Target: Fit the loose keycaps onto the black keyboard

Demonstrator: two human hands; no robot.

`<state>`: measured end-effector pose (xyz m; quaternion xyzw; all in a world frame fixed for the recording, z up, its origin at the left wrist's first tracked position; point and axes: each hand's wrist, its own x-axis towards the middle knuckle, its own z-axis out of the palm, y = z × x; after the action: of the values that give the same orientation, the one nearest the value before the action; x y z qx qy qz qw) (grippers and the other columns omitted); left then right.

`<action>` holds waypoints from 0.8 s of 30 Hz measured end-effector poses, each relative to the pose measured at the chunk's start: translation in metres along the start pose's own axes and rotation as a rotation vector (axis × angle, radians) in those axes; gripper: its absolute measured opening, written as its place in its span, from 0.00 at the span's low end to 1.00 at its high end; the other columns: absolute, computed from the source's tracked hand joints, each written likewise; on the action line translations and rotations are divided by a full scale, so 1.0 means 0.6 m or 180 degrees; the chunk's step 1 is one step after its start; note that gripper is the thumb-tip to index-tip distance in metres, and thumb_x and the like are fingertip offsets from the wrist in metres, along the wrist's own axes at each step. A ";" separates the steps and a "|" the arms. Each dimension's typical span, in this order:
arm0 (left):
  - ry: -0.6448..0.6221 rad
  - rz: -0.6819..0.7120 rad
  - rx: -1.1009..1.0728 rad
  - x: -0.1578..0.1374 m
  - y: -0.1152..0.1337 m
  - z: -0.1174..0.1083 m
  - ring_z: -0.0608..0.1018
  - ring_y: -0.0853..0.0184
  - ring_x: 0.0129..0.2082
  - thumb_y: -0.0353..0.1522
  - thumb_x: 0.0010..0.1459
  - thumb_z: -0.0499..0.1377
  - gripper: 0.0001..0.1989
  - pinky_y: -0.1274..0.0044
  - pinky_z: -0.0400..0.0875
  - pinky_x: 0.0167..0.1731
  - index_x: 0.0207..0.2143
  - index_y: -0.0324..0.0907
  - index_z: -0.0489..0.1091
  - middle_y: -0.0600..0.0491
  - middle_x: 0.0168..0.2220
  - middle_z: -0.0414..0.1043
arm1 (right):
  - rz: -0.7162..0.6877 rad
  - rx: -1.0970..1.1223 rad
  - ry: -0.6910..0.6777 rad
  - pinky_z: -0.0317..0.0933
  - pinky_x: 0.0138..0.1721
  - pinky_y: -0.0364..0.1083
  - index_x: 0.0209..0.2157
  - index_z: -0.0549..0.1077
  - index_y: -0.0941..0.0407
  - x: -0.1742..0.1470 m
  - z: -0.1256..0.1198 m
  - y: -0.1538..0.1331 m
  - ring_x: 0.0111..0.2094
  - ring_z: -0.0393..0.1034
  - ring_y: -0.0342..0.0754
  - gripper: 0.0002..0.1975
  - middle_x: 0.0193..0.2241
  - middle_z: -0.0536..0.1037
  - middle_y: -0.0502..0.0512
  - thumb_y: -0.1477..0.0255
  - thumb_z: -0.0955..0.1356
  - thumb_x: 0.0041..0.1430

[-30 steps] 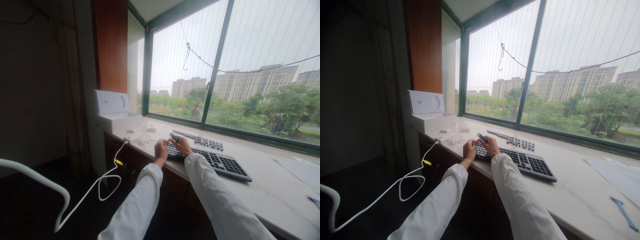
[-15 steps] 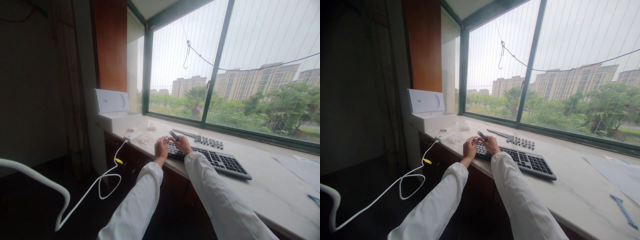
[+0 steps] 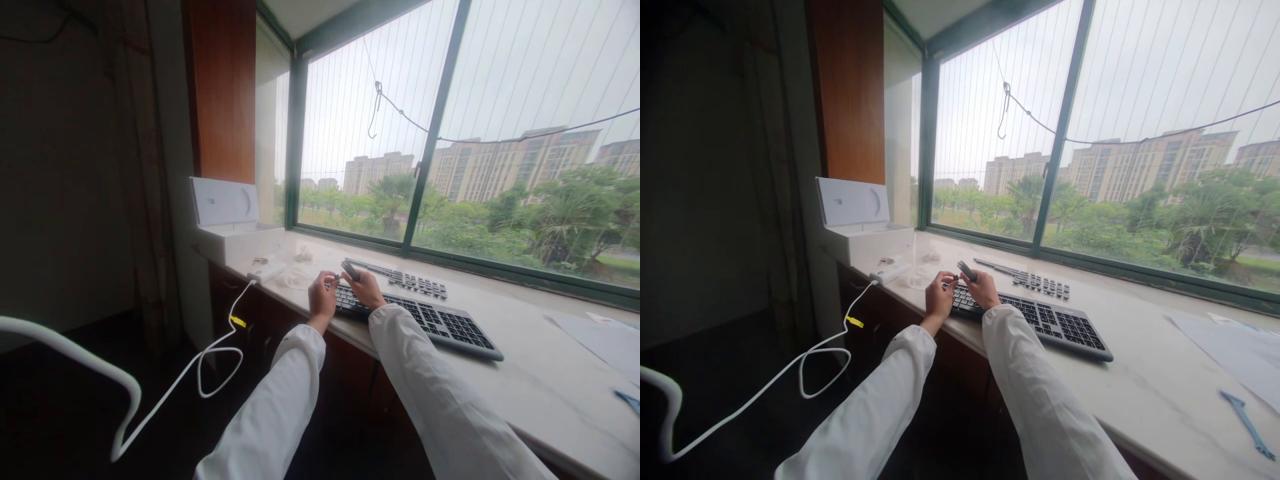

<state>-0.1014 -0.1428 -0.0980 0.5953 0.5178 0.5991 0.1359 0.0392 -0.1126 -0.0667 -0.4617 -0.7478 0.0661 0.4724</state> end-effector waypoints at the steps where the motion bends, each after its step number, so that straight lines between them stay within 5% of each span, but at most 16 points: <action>1: -0.0002 -0.0009 -0.0016 0.000 0.000 0.000 0.78 0.68 0.33 0.33 0.60 0.60 0.07 0.77 0.69 0.39 0.42 0.44 0.72 0.53 0.37 0.78 | -0.0008 0.0031 0.0030 0.53 0.27 0.43 0.26 0.77 0.57 0.000 0.000 -0.001 0.24 0.64 0.46 0.21 0.19 0.72 0.51 0.54 0.65 0.56; 17: 0.0018 -0.0067 -0.0163 0.005 -0.012 0.009 0.77 0.71 0.28 0.32 0.63 0.56 0.08 0.77 0.70 0.36 0.44 0.43 0.72 0.52 0.39 0.77 | -0.0214 0.0283 -0.0215 0.57 0.31 0.44 0.34 0.79 0.56 -0.001 0.003 0.001 0.26 0.67 0.46 0.16 0.25 0.77 0.52 0.59 0.68 0.54; 24: -0.0040 -0.0081 -0.0179 0.005 -0.014 0.010 0.75 0.73 0.24 0.36 0.64 0.55 0.10 0.79 0.69 0.32 0.44 0.42 0.72 0.50 0.41 0.77 | -0.0201 0.0134 -0.0170 0.53 0.27 0.43 0.26 0.75 0.57 -0.001 0.001 -0.004 0.23 0.61 0.44 0.21 0.20 0.72 0.51 0.53 0.66 0.54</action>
<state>-0.1009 -0.1340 -0.1045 0.5884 0.5074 0.6079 0.1635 0.0373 -0.1143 -0.0664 -0.4258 -0.7729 0.0792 0.4638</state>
